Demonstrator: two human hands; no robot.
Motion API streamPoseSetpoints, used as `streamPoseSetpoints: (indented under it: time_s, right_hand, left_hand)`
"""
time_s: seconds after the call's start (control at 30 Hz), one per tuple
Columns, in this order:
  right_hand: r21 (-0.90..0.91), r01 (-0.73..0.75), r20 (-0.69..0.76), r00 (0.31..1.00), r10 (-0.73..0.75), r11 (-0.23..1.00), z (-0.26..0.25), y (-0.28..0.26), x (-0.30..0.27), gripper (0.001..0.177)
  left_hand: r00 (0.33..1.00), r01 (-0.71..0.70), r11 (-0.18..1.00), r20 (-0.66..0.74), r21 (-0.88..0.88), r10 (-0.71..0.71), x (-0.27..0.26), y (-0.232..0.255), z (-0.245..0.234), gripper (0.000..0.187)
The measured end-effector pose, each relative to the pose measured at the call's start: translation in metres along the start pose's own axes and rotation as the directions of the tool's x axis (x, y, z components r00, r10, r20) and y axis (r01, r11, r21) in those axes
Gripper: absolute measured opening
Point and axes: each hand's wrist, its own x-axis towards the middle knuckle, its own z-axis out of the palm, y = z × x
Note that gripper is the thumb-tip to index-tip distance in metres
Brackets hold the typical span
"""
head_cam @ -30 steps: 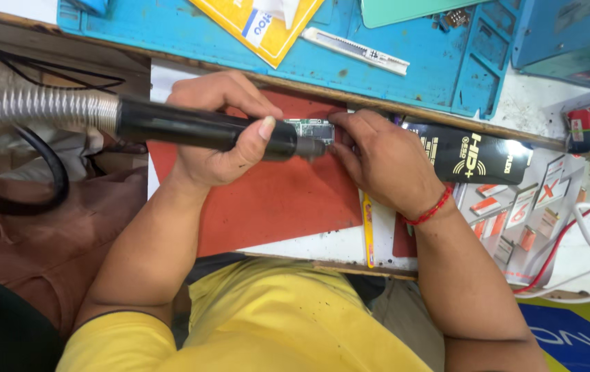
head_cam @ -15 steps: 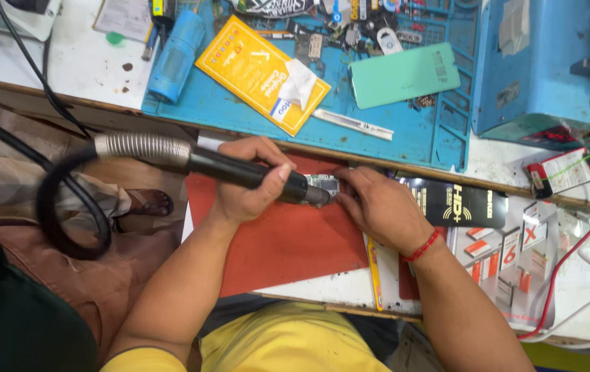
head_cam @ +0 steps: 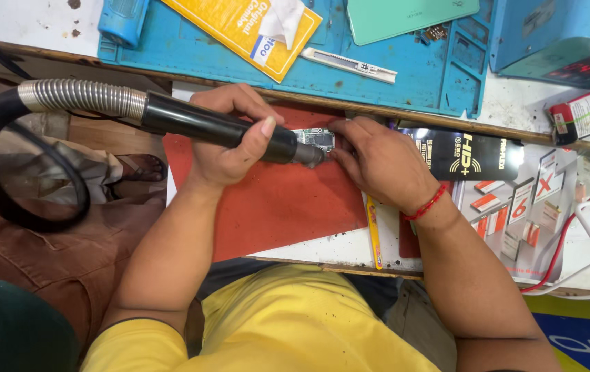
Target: The person uses a hot air gun to apply heat to a small circuit board placed on a red mat. They hold the board steady with one hand while directing the hot air nozzle with the other, moving the tool across different components on the board.
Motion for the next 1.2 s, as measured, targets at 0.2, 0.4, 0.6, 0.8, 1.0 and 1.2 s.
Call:
streamPoseSetpoints:
  time_s: [0.2,0.4,0.6,0.8,1.0,1.2]
  right_hand:
    - [-0.001,-0.013,0.009,1.000,0.013,1.000,-0.001,-0.002,0.001,0.033]
    - [0.003,-0.014,0.009,1.000,0.014,1.000,0.000,0.002,-0.001,0.032]
    - [0.008,-0.023,-0.029,0.999,0.024,1.000,0.004,0.006,-0.002,0.030]
    - [0.019,-0.004,-0.019,1.000,0.005,1.000,0.002,0.005,-0.002,0.031]
    - [0.027,-0.015,-0.008,1.000,0.015,1.000,0.001,0.005,-0.002,0.031]
    - [0.001,0.007,-0.008,1.000,-0.007,1.000,0.002,0.006,-0.002,0.032]
  left_hand:
    - [0.995,-0.058,0.998,0.077,-0.015,0.059,0.005,0.001,-0.002,0.015]
    - [0.989,-0.135,0.989,0.066,0.068,0.131,0.006,0.000,-0.004,0.013]
    - [0.991,-0.134,0.990,0.031,0.036,0.133,0.006,-0.002,-0.006,0.013]
    - [0.991,-0.135,0.975,-0.001,0.175,0.137,0.005,-0.001,-0.003,0.017]
    - [0.997,-0.069,0.987,-0.014,0.146,0.072,0.004,-0.002,0.000,0.019]
    - [0.994,-0.082,0.986,-0.054,0.148,0.091,0.002,-0.007,0.000,0.017]
